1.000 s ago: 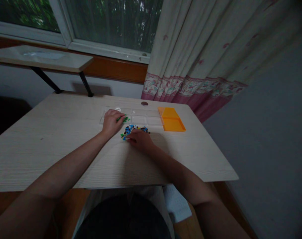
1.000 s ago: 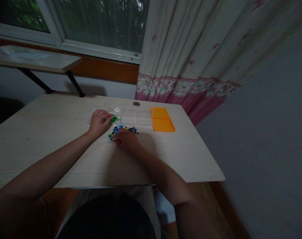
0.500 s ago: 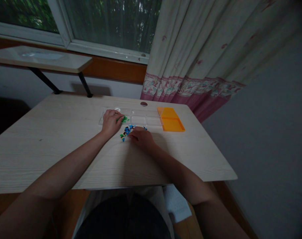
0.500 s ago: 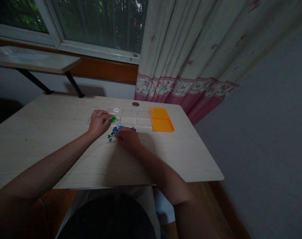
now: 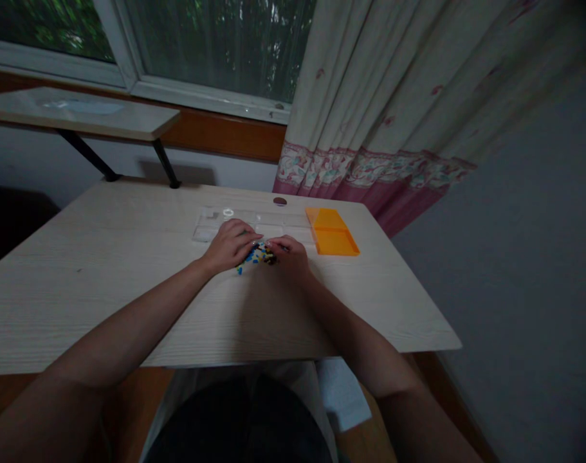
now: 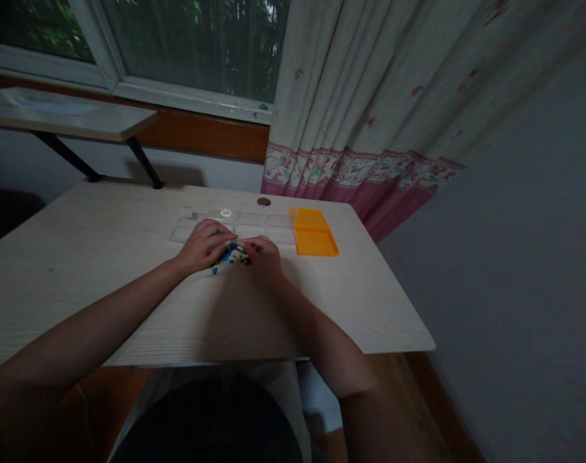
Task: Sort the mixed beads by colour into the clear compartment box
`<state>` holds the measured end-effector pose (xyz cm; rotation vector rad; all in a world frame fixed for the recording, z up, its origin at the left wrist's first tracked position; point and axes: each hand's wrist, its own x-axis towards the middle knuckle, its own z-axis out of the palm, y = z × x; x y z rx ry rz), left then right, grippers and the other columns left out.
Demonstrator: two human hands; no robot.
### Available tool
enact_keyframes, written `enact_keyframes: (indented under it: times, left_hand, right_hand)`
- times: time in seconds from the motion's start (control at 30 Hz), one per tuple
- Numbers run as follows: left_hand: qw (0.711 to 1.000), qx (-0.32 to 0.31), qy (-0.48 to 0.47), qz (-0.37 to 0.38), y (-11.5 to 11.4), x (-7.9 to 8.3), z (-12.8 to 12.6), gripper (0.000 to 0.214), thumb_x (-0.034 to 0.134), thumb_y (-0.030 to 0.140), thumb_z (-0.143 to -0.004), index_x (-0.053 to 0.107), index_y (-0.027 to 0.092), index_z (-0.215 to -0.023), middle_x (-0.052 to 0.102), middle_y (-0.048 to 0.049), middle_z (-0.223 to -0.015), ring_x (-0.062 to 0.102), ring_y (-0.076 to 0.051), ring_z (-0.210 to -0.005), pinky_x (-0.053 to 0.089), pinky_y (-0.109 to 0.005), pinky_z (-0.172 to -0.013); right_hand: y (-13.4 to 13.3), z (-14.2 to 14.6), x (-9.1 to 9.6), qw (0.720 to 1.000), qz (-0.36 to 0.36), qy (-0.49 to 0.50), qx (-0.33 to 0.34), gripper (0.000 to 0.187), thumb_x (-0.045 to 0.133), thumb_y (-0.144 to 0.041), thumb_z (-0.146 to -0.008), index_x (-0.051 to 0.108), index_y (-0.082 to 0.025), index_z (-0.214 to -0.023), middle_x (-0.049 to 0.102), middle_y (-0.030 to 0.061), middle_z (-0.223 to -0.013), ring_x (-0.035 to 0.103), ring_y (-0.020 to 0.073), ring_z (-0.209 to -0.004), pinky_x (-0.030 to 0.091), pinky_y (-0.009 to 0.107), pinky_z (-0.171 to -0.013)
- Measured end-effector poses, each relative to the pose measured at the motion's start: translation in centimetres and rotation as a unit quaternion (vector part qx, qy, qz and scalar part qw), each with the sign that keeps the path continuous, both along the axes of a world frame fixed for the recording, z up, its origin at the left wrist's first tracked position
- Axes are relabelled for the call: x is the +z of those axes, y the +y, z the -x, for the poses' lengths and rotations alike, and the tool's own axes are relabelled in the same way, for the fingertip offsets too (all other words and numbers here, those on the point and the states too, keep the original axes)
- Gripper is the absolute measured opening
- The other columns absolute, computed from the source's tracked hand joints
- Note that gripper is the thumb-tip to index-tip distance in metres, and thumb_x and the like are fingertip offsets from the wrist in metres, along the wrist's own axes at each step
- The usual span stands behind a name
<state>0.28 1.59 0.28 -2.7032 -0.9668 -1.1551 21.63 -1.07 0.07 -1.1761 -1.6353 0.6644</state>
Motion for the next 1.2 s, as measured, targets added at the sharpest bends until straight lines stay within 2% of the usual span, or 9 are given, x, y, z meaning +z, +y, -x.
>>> enact_keyframes:
  times: [0.1,0.3,0.57,0.67,0.83,1.0,1.13,1.2]
  left_hand:
    - [0.999,-0.027,0.019,-0.020,-0.4,0.1,-0.4,0.029,0.054,0.036,-0.094,0.067,0.026,-0.118,0.066,-0.0068,-0.104,0.054,-0.022,-0.103,0.042,-0.042,-0.095]
    - [0.998,-0.024,0.035,-0.044,-0.6,0.2,-0.5,0.028,0.050,0.036,-0.097,0.067,0.026,-0.117,0.068,-0.0058,-0.099,0.055,-0.021,-0.101,0.043,-0.041,-0.094]
    - [0.998,0.000,0.053,0.016,-0.4,0.1,-0.2,0.030,0.046,0.037,-0.098,0.069,0.029,-0.115,0.070,-0.0061,-0.102,0.056,-0.021,-0.103,0.041,-0.042,-0.098]
    - [0.999,0.020,0.042,0.026,0.0,-0.1,-0.1,0.030,0.047,0.040,-0.097,0.072,0.028,-0.110,0.070,-0.0066,-0.100,0.056,-0.023,-0.102,0.041,-0.044,-0.096]
    - [0.994,0.099,-0.032,0.032,0.5,0.0,0.3,0.030,0.049,0.039,-0.096,0.074,0.025,-0.104,0.070,-0.0073,-0.094,0.055,-0.024,-0.100,0.040,-0.043,-0.095]
    - [0.986,0.146,-0.073,0.039,0.8,0.0,0.7,0.029,0.050,0.038,-0.096,0.074,0.023,-0.102,0.069,-0.0075,-0.093,0.054,-0.024,-0.099,0.040,-0.043,-0.093]
    - [0.985,0.153,-0.073,0.038,0.9,-0.2,0.7,0.029,0.050,0.038,-0.096,0.074,0.023,-0.102,0.069,-0.0070,-0.093,0.055,-0.024,-0.099,0.040,-0.042,-0.093]
    - [0.985,0.152,-0.071,0.038,0.9,-0.3,0.6,0.029,0.050,0.038,-0.096,0.074,0.023,-0.102,0.069,-0.0070,-0.094,0.055,-0.024,-0.099,0.040,-0.043,-0.094]
  right_hand:
    - [0.0,0.1,-0.2,1.000,0.009,0.012,0.018,0.022,0.064,-0.041,-0.084,0.075,-0.022,-0.081,0.066,0.0018,-0.079,0.060,0.0151,-0.074,0.048,0.029,-0.074]
    - [-0.5,0.4,-0.2,1.000,-0.001,0.006,0.029,0.028,0.063,-0.047,-0.085,0.075,-0.022,-0.082,0.068,0.0021,-0.080,0.061,0.0143,-0.076,0.049,0.027,-0.073]
    - [-0.5,0.5,0.1,0.998,-0.017,-0.049,0.027,0.024,0.060,-0.039,-0.090,0.076,-0.021,-0.089,0.070,0.0043,-0.085,0.063,0.0156,-0.082,0.049,0.029,-0.080]
    - [-0.7,0.5,0.2,0.998,-0.017,-0.058,0.019,0.022,0.059,-0.035,-0.091,0.075,-0.021,-0.090,0.070,0.0039,-0.086,0.062,0.0153,-0.082,0.049,0.028,-0.079]
    - [-0.6,0.2,0.1,0.993,-0.040,-0.111,0.019,0.020,0.058,-0.029,-0.093,0.075,-0.019,-0.093,0.068,0.0047,-0.086,0.060,0.0152,-0.081,0.048,0.027,-0.079]
    - [-0.7,0.1,0.2,0.961,-0.086,-0.261,0.043,0.022,0.057,-0.023,-0.092,0.073,-0.018,-0.106,0.068,0.0076,-0.096,0.056,0.0194,-0.094,0.042,0.032,-0.090]
    - [-1.3,0.6,0.6,0.921,-0.106,-0.372,0.055,0.034,0.059,-0.028,-0.091,0.066,-0.022,-0.124,0.062,0.0104,-0.118,0.049,0.0247,-0.111,0.037,0.037,-0.098]
    - [-1.7,0.8,0.8,0.906,-0.109,-0.405,0.060,0.034,0.057,-0.025,-0.091,0.065,-0.024,-0.124,0.059,0.0103,-0.127,0.045,0.0259,-0.118,0.035,0.039,-0.100]
